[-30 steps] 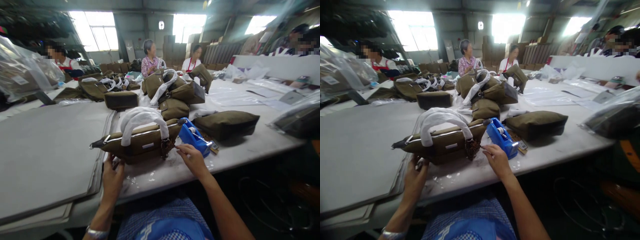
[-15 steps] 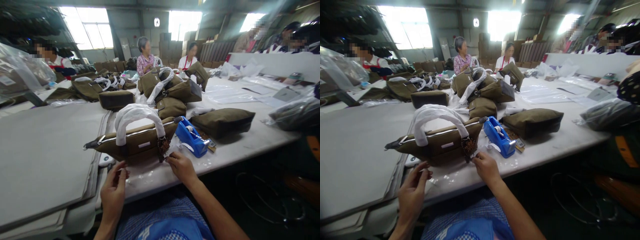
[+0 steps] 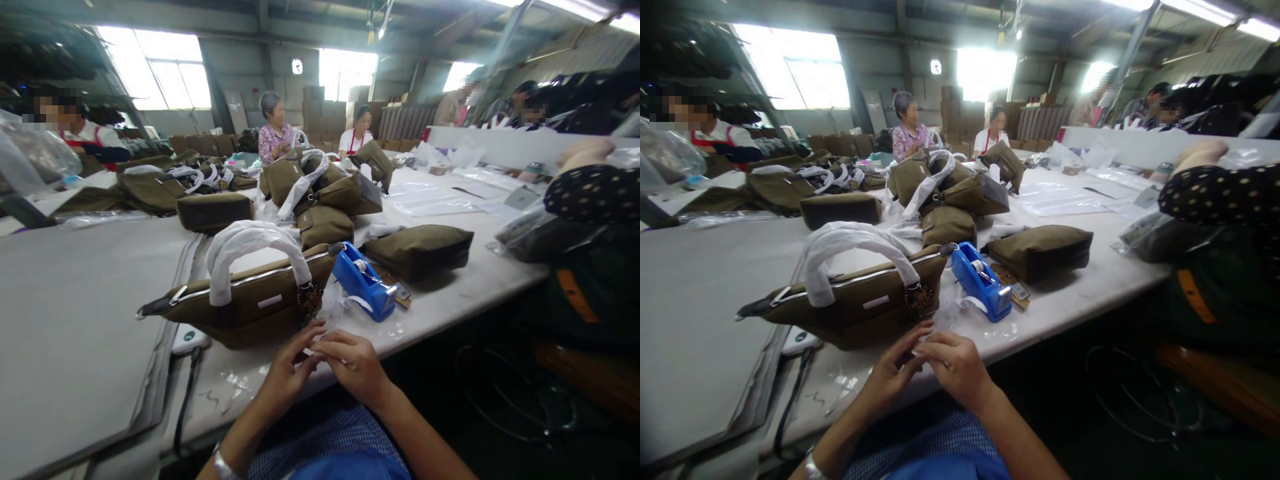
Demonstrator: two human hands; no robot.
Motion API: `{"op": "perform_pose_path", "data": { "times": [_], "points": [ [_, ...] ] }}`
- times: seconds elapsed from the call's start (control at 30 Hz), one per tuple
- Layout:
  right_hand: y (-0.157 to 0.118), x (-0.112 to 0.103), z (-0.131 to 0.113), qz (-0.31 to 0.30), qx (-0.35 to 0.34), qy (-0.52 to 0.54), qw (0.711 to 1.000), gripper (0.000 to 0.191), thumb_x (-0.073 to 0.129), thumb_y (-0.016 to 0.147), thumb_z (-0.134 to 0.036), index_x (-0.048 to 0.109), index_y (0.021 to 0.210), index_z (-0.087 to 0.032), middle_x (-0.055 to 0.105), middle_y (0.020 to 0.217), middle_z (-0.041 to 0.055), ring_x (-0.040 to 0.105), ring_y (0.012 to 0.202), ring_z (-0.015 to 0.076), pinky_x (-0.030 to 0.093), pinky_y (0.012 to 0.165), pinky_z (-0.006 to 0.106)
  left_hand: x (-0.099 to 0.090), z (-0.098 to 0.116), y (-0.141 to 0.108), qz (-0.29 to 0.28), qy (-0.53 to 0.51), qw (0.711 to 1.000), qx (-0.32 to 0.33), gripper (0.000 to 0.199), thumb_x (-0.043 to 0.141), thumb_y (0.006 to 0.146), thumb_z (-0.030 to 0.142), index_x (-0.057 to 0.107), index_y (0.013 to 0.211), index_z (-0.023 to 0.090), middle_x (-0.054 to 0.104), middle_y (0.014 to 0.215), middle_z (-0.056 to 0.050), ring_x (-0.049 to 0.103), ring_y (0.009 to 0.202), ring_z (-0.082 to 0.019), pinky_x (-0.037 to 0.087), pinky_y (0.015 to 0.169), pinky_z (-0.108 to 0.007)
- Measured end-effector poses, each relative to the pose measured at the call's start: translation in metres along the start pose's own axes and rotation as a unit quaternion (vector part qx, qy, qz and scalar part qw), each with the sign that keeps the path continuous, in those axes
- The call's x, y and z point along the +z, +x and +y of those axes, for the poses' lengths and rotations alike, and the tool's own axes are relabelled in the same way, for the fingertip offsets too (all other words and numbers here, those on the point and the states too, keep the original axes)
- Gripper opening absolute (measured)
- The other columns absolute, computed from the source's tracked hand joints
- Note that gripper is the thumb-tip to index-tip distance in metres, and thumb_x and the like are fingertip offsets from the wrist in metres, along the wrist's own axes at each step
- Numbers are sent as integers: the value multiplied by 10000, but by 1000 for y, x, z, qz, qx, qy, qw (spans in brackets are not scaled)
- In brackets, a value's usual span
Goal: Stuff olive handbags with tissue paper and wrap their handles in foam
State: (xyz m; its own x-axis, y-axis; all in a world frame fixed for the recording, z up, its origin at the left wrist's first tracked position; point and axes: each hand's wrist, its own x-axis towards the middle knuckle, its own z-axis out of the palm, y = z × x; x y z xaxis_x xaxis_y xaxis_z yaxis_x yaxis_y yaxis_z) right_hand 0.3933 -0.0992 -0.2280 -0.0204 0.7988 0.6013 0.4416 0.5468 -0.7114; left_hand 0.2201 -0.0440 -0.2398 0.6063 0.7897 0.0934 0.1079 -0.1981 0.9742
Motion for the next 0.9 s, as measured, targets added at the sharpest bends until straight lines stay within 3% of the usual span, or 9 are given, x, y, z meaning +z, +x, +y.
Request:
{"op": "perform_pose_path", "data": {
  "times": [0.1,0.17,0.27,0.33,0.4,0.5,0.73,0.9],
  "points": [
    [7,1,6,34,18,-43,998,197,618,963,-162,778,1052,-235,775,936,66,746,864,191,618,790,299,7,-14,14,-11,6,1000,11,405,587,947,417,699,1279,213,693,1325,-144,738,962,-251,621,664,-306],
    [12,5,5,32,-5,-51,998,196,612,954,-148,778,1019,-229,778,916,67,744,845,195,615,782,308,7,-21,22,-6,25,999,32,385,598,927,446,753,1171,191,758,1177,-141,743,846,-236,630,725,-349],
    [15,11,-6,-10,-78,11,997,194,611,944,-132,778,989,-220,783,891,59,746,835,181,610,805,287,0,-25,26,15,37,997,68,387,664,852,526,801,1000,196,777,1101,-135,730,1002,-288,597,919,-416],
    [14,11,-13,15,-63,52,997,166,644,939,-140,782,986,-219,785,884,50,746,828,163,604,812,256,-6,-24,24,21,51,995,86,371,648,869,531,809,971,212,781,1089,-133,721,1059,-295,574,972,-423],
    [12,9,-18,39,-35,60,997,146,678,927,-147,788,985,-221,783,879,48,743,824,155,601,807,240,-10,-24,21,19,76,991,109,370,580,929,505,804,1007,221,781,1095,-136,731,1048,-279,582,957,-409],
    [8,9,-17,-7,-60,57,997,158,666,932,-142,795,993,-210,782,869,59,747,827,164,602,797,243,-12,-27,17,12,111,984,136,383,567,935,516,796,1013,219,786,1067,-134,743,1014,-268,603,907,-378],
    [-7,22,-1,-28,3,36,999,179,647,954,-193,799,1033,-245,786,917,57,754,836,167,612,795,249,-31,-35,3,28,161,981,103,299,528,964,375,790,978,231,792,1054,-101,745,1003,-232,596,919,-352],
    [-9,20,-5,-24,43,68,996,179,669,946,-218,797,1062,-261,785,931,51,751,848,162,604,810,245,-32,-27,-9,-7,191,977,100,288,513,986,359,771,997,232,777,1029,-96,726,995,-224,576,900,-332]
  ]
}}
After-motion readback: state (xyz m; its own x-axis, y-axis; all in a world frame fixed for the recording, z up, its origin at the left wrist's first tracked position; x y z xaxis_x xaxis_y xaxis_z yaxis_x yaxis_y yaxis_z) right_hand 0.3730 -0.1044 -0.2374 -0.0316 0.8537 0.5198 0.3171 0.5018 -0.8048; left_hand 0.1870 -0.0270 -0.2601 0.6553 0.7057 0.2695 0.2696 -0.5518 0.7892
